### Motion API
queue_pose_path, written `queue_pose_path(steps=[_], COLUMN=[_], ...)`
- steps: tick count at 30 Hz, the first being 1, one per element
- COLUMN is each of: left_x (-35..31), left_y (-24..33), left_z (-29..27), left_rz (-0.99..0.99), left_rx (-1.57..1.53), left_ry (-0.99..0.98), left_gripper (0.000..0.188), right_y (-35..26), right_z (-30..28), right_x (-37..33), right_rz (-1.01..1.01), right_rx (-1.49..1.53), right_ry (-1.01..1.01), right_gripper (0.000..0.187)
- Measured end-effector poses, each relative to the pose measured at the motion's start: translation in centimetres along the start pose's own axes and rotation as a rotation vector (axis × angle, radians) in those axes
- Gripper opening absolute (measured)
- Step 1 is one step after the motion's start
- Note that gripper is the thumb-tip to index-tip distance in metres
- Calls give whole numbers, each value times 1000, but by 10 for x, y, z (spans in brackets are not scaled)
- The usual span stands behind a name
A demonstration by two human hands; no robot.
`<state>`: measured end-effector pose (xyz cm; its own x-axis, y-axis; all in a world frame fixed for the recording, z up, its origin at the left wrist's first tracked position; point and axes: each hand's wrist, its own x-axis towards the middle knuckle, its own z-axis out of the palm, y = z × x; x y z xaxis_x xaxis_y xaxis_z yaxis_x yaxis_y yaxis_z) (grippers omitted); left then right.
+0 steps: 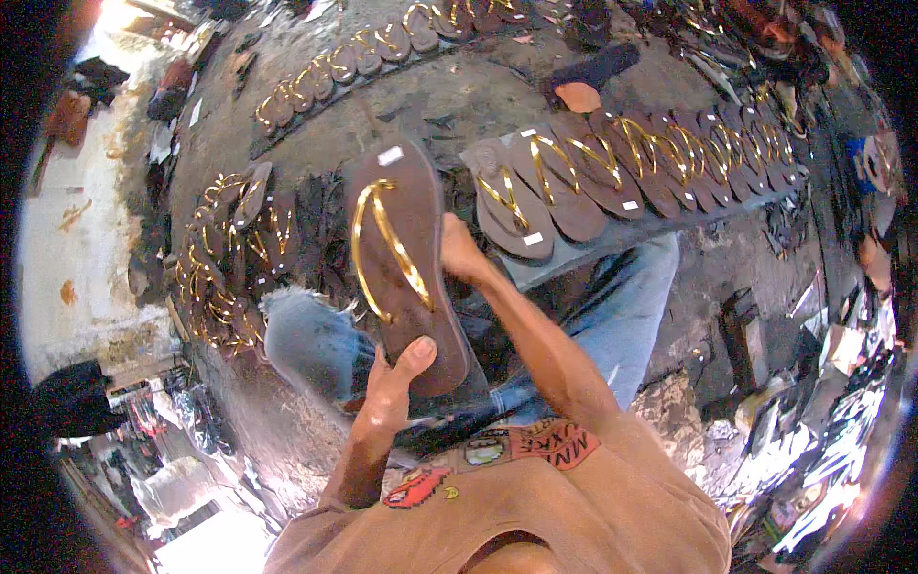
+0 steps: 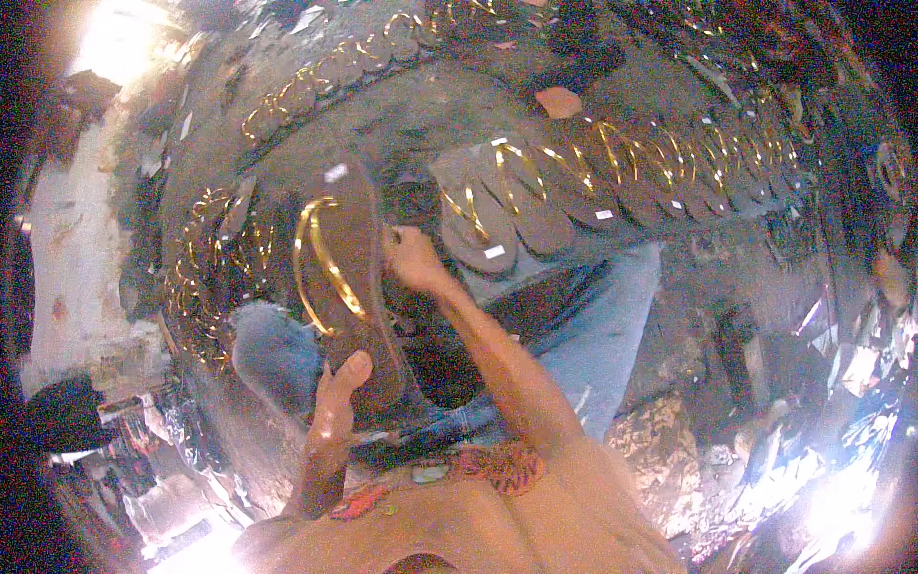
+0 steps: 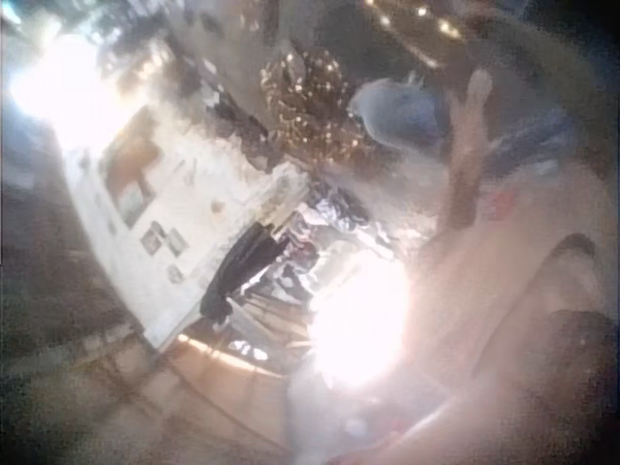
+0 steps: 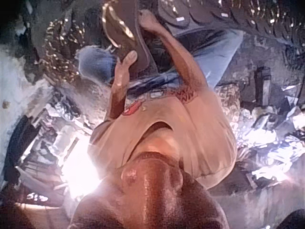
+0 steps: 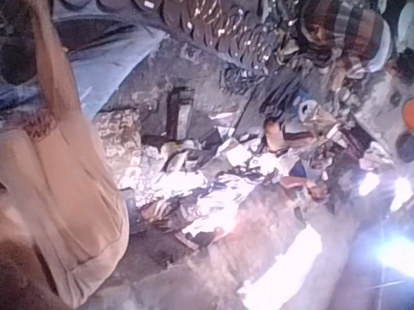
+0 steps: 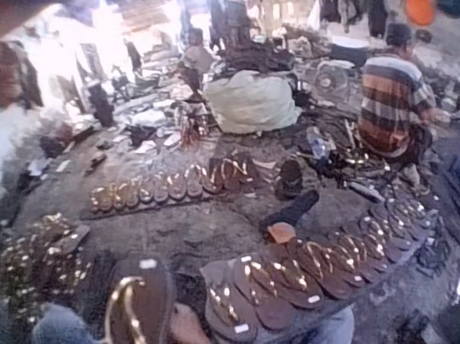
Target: The person sits on the floor and uses a knife to trim excess strap material from brown flip-flops with gold straps. They handle the sandals one at a time, cutting the strap ends and placing the finished items in a row on the floor.
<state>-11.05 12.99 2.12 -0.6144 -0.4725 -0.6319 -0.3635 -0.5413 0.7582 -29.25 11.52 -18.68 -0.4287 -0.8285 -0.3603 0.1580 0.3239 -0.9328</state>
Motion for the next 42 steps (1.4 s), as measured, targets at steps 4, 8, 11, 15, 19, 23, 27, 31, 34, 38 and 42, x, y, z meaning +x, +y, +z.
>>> queue_pose_path(steps=[4, 8, 11, 15, 19, 23, 27, 31, 34, 38, 42], left_x=[-19, -13, 4, -17, -32, -50, -43, -34, -30, -27, -21], left_y=[-16, -20, 25, 73, 71, 36, 22, 22, 30, 40, 48], left_z=[-19, -7, -15, -15, -55, -51, -45, -44, -43, -38, -42], left_rz=[86, 356, 438, 395, 306, 246, 197, 189, 123, 96, 79], left_rx=[153, 579, -427, -4, -153, -225, -185, -182, -138, 47, 237], left_ry=[76, -51, -57, 140, 70, 77, 125, 83, 15, -30, -31], left_gripper=[48, 44, 45, 35, 53, 62, 54, 45, 42, 38, 37], right_y=[-116, -164, -159, -151, -113, -63, -40, -45, -44, -71, -124], right_z=[-9, -40, -14, 9, -21, -15, -12, -28, -33, -29, -42], right_x=[-74, -140, -173, -203, -245, -299, -338, -350, -324, -246, -194], right_rz=[-248, -439, -445, -392, -135, -240, -44, 97, 45, -103, -112], right_rx=[713, 159, 85, 180, 68, -222, -312, -386, -464, -508, -633], right_ry=[317, 367, 332, 376, 236, 96, 21, -44, -13, -37, -174], right_gripper=[66, 44, 31, 28, 32, 45, 34, 35, 38, 39, 40])
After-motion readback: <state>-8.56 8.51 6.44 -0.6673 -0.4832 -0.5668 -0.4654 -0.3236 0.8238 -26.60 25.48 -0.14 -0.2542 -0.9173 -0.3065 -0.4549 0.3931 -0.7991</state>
